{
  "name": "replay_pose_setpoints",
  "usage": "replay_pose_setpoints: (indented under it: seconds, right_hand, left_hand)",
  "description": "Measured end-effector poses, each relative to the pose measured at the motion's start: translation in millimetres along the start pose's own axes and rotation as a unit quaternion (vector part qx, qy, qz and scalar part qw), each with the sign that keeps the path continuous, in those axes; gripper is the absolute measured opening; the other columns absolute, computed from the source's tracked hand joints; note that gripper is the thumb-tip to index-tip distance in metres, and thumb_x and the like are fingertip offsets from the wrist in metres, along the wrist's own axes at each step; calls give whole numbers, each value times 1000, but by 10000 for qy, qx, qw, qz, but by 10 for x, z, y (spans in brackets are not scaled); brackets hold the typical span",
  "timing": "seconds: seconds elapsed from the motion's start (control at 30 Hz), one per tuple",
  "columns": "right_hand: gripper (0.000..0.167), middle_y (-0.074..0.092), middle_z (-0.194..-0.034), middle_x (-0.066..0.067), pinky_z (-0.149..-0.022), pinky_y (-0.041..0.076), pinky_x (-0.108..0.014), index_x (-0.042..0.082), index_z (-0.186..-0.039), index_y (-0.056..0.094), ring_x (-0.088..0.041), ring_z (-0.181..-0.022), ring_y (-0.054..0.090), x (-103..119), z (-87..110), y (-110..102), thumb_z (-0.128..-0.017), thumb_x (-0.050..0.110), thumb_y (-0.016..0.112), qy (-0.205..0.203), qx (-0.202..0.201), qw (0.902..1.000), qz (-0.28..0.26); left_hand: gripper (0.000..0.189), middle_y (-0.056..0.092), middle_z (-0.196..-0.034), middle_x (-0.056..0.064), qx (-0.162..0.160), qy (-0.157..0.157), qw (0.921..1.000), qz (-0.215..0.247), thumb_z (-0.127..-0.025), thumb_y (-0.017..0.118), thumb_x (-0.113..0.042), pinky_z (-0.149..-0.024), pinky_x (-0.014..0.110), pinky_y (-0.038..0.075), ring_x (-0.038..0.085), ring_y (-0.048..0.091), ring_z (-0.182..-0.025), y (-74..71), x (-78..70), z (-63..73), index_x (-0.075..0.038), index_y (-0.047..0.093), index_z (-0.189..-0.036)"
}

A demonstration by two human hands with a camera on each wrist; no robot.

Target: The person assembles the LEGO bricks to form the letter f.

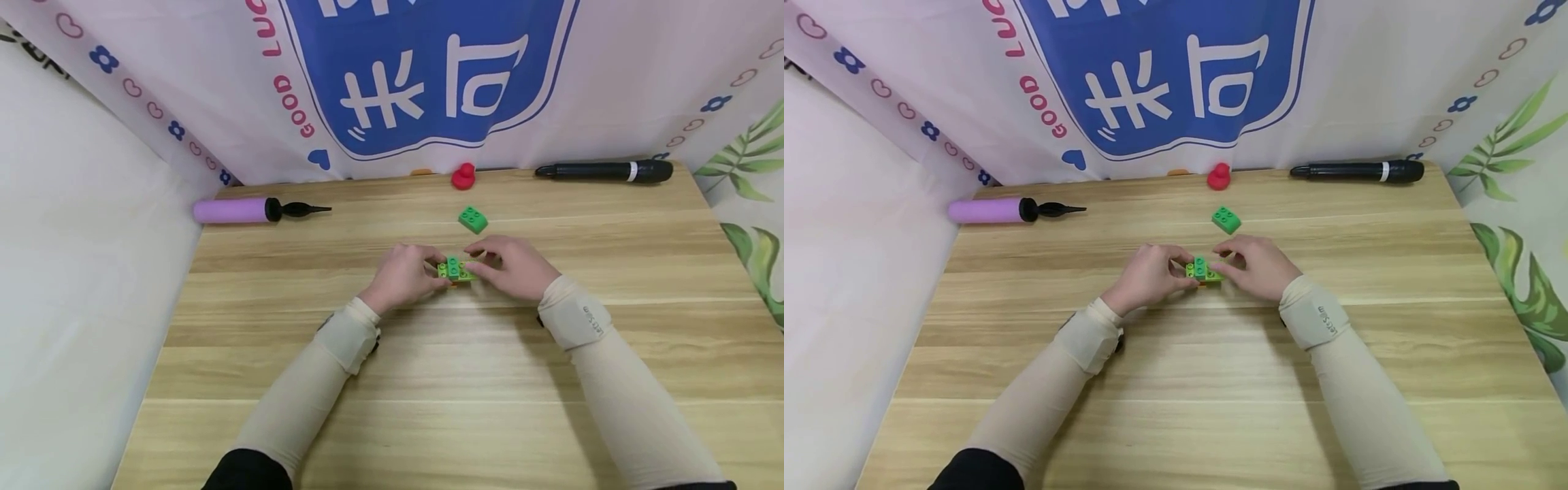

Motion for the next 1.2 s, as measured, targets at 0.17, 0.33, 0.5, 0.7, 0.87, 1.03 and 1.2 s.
replay_pose_setpoints:
  seconds: [0.17,0.33,0.5,0.7,0.87,1.03,1.2]
  right_hand:
    - [42,71,-130,-17,-96,57,-52,4,-137,67,-31,-107,71,-28,-150,-160,-106,31,68,185,-183,9988,408]
    - [51,63,-141,-22,-104,52,-59,8,-148,59,-39,-120,66,-52,-368,-275,-104,30,70,338,-145,9955,871]
    - [60,58,-145,-24,-110,47,-61,12,-156,51,-43,-131,60,-84,-565,-314,-102,29,72,496,-57,9945,921]
    - [61,59,-143,-24,-113,44,-59,10,-156,50,-42,-132,59,-162,-700,-272,-102,28,71,604,91,9949,798]
    - [59,59,-143,-24,-115,43,-59,9,-154,52,-41,-131,58,-228,-724,-228,-102,27,72,656,150,9943,830]
    - [51,63,-141,-23,-115,43,-59,8,-146,60,-41,-130,59,-277,-725,-186,-101,27,73,580,166,9935,966]
    - [40,69,-131,-21,-111,46,-58,7,-134,65,-41,-124,63,-286,-681,-120,-99,24,75,343,184,9930,1114]
  left_hand:
    - [41,80,-118,0,20,-109,9999,79,-89,88,-37,-85,33,51,11,70,-89,0,-8,13,-18,78,-124]
    - [40,80,-119,-1,15,-62,9999,-135,-89,88,-37,-88,36,54,15,73,-99,-11,-35,12,-18,79,-124]
    - [39,80,-118,-2,29,-39,9995,-316,-90,87,-37,-86,37,56,16,74,-104,-16,-59,13,-18,79,-123]
    - [39,80,-119,-3,19,-88,9994,-339,-89,87,-38,-84,36,55,17,72,-103,-16,-67,19,-19,79,-122]
    - [39,80,-118,-5,-2,-96,9993,-375,-88,88,-40,-85,37,53,18,71,-103,-3,-79,22,-21,80,-122]
    - [40,80,-119,-5,43,-110,9992,-383,-89,87,-40,-86,37,53,18,71,-105,4,-84,19,-21,79,-123]
    - [40,79,-118,-4,47,-168,9992,-363,-89,87,-40,-87,37,52,18,70,-105,-3,-79,19,-21,79,-123]
Point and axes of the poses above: each hand's wrist, its own z-axis away from the middle knuckle, its own y-axis out of the palm, x = y × z, the point moved 2 cm from there along -z, towards the middle knuckle
